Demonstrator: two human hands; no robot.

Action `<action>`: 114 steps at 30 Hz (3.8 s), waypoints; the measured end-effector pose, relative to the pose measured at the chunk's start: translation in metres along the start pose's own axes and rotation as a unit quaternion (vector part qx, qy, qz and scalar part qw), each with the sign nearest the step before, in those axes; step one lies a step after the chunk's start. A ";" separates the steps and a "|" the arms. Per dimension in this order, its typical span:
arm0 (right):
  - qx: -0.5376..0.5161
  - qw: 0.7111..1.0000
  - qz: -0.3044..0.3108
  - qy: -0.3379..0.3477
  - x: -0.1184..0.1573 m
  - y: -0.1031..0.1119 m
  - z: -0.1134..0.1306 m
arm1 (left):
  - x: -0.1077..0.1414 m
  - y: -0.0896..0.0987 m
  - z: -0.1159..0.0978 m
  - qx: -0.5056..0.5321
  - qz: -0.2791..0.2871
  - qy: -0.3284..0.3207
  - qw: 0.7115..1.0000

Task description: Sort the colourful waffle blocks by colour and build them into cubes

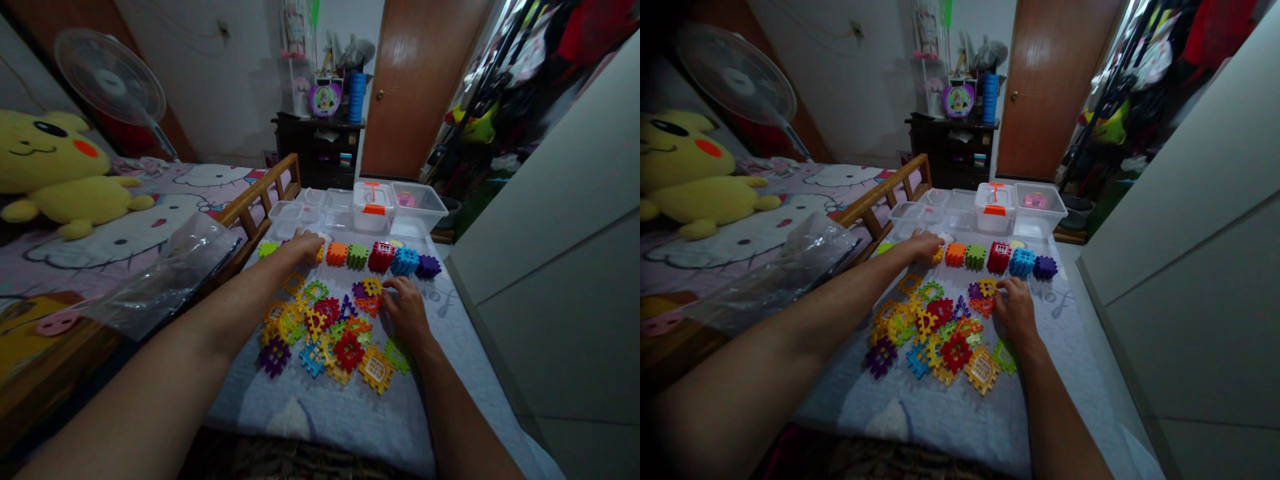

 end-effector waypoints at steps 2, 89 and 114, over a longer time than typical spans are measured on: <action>0.001 1.000 0.001 -0.004 0.000 0.001 -0.001 | 0.006 0.006 -0.002 -0.039 -0.027 -0.011 0.999; 0.026 0.982 0.170 0.074 0.007 -0.025 0.020 | 0.172 -0.051 -0.062 0.132 -0.115 -0.069 0.982; -0.145 0.971 0.166 0.092 0.014 -0.032 0.060 | 0.176 -0.039 -0.043 0.262 -0.192 -0.105 0.940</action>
Point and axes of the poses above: each hand's wrist, its own x-axis away from the middle knuckle, its own y-axis out of the back of the hand, z = x × y, the point moved 7 cm from there along -x, towards the middle knuckle, and after that the axes turned 11 degrees about x, right-handed, at the moved point
